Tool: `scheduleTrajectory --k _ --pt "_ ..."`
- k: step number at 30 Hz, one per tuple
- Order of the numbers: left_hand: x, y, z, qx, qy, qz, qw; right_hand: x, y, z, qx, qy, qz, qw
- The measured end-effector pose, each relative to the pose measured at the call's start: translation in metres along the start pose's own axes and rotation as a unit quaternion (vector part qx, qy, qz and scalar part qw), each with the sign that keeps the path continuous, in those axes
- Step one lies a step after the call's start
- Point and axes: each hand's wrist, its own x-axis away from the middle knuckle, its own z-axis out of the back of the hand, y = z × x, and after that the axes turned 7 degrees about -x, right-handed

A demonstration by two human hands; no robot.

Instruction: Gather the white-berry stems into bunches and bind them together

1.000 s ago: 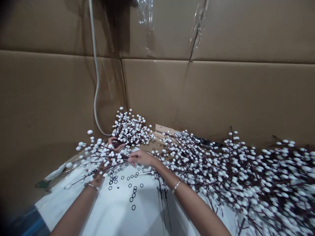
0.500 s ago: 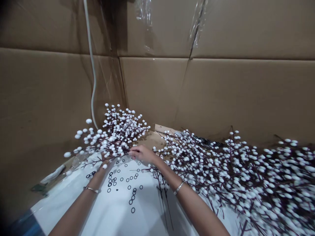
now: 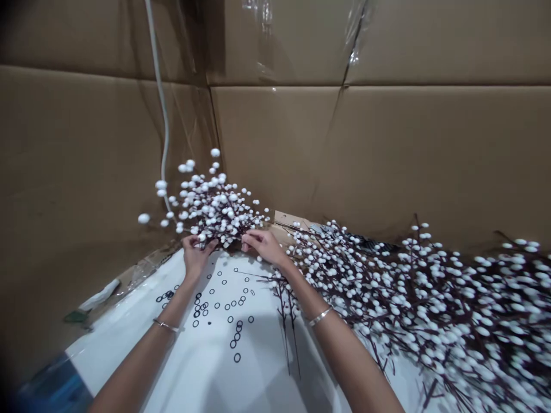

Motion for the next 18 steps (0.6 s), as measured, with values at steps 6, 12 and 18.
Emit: scheduleTrajectory --k 6,12,18 --pt "-0.004 0.0 0.002 -0.054 0.024 -0.015 0.998 -0.006 0.013 0.002 -0.003 -0.01 -0.035 0.999" --pt "-0.005 -0.002 0.002 -0.068 0.029 -0.012 0.997 0.002 0.018 0.0 0.012 -0.027 -0.064 0.998" --pt "-0.004 -0.002 0.003 -0.085 0.021 -0.008 0.996 0.012 0.024 -0.001 0.011 -0.028 -0.084 0.996"
